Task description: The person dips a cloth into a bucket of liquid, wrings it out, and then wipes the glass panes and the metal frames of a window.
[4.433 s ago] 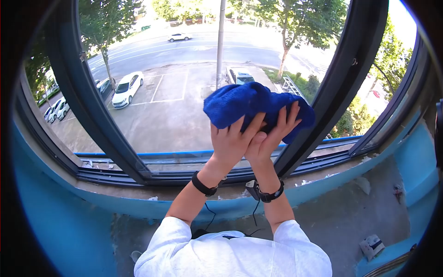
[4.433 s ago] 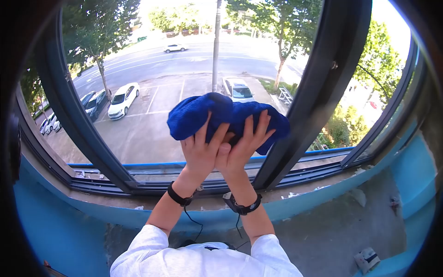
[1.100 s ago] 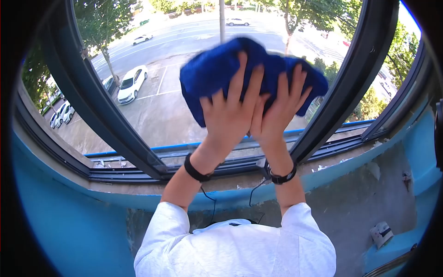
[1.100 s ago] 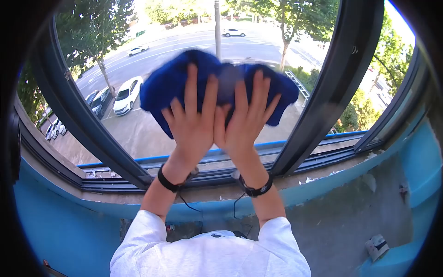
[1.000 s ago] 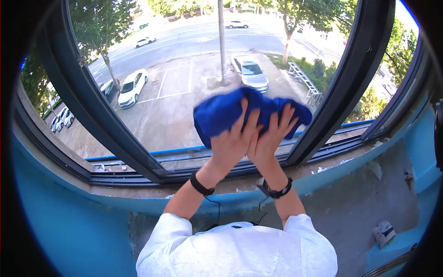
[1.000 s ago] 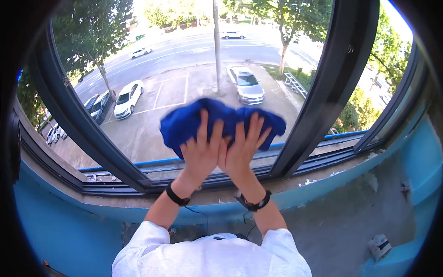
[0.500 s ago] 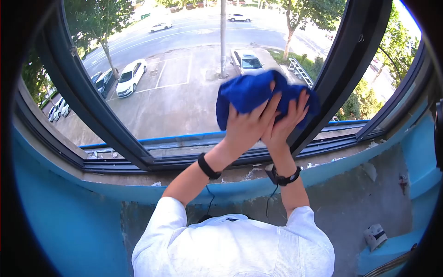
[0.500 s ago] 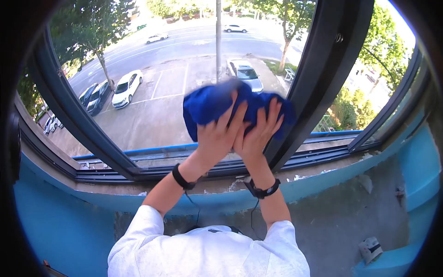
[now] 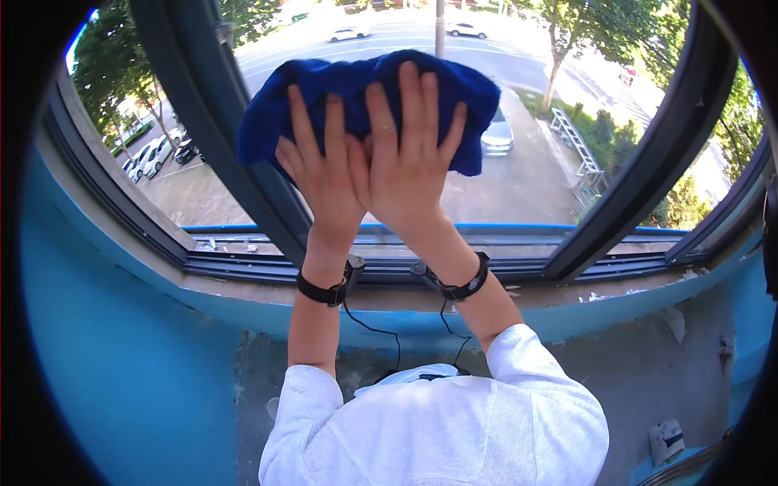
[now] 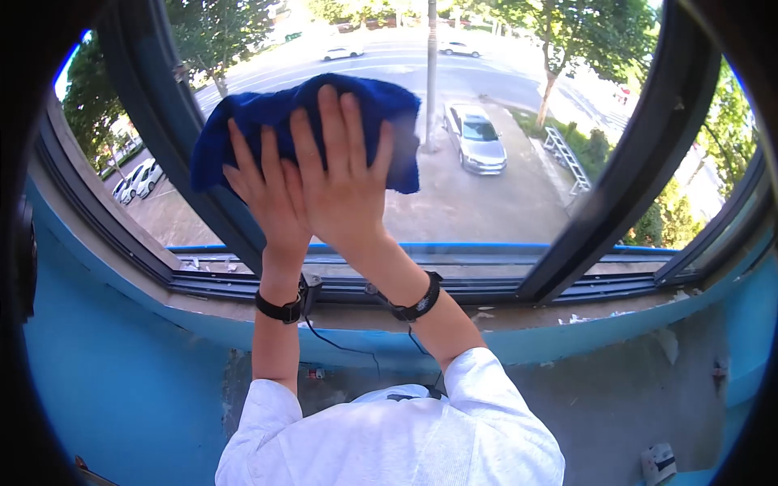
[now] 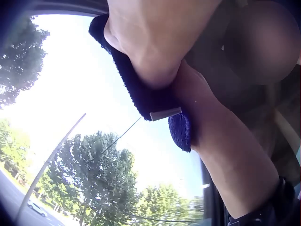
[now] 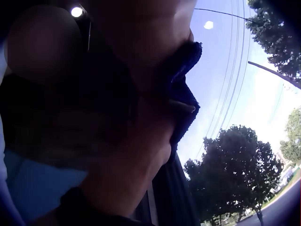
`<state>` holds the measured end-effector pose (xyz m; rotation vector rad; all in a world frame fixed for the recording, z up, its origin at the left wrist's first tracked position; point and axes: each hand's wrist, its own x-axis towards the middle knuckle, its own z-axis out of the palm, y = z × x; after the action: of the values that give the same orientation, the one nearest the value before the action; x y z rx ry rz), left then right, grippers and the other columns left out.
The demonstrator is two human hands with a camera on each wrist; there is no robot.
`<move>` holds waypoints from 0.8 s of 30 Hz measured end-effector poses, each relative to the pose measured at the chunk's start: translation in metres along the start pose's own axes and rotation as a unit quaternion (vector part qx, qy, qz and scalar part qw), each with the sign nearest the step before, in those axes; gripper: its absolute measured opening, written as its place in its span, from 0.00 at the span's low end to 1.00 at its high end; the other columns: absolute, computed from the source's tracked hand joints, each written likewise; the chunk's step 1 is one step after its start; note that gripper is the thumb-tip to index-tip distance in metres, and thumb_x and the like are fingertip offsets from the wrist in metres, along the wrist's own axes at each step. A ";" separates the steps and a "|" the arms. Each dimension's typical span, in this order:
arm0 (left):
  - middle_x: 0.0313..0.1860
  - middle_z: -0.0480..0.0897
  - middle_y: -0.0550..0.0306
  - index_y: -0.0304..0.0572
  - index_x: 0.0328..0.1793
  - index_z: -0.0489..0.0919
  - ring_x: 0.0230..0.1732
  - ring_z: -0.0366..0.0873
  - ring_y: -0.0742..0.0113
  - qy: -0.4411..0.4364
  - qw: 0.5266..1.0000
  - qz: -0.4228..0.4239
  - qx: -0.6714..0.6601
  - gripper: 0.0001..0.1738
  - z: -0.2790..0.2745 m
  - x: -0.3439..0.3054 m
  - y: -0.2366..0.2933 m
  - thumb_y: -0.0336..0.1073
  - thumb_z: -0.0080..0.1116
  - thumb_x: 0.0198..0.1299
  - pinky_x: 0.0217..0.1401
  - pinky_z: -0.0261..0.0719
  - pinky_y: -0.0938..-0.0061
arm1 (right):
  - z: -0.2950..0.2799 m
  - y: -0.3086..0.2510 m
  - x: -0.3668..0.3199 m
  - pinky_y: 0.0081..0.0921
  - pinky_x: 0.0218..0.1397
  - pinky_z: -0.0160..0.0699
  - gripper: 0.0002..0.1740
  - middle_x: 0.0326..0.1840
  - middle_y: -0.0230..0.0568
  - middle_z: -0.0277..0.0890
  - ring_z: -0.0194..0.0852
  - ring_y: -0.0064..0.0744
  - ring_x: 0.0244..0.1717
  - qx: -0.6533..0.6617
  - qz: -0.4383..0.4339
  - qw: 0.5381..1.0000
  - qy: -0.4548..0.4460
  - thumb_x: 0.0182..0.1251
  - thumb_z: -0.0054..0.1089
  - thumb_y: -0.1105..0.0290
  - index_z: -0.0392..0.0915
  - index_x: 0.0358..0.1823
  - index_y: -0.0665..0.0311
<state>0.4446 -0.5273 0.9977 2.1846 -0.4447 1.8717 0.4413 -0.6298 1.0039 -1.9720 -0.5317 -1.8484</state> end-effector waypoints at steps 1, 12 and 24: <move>0.81 0.56 0.33 0.41 0.75 0.68 0.75 0.58 0.28 0.011 1.000 -0.014 0.019 0.27 -0.004 -0.008 -0.022 0.45 0.44 0.75 0.73 0.51 0.36 | 0.013 -0.018 -0.003 0.68 0.77 0.36 0.29 0.80 0.58 0.57 0.51 0.57 0.81 0.007 0.006 1.000 -0.005 0.70 0.55 0.57 0.70 0.70 0.61; 0.76 0.67 0.59 0.48 0.75 0.69 0.73 0.62 0.36 -0.014 0.969 0.022 0.244 0.28 -0.019 -0.058 -0.098 0.52 0.43 0.76 0.76 0.60 0.36 | 0.070 -0.128 -0.024 0.44 0.68 0.62 0.13 0.59 0.30 0.81 0.74 0.37 0.68 0.078 -0.020 0.995 0.052 0.59 0.66 0.60 0.83 0.47 0.44; 0.82 0.55 0.36 0.51 0.78 0.65 0.75 0.61 0.28 0.050 0.998 -0.036 0.000 0.31 0.044 0.000 0.099 0.55 0.43 0.75 0.67 0.59 0.32 | -0.067 0.085 0.001 0.62 0.77 0.40 0.25 0.77 0.56 0.62 0.58 0.54 0.78 -0.041 0.010 0.999 0.019 0.71 0.54 0.58 0.74 0.67 0.56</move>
<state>0.4481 -0.6357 0.9881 2.0677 -0.3422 1.9316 0.4286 -0.7368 1.0067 -1.9824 -0.4298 -1.9216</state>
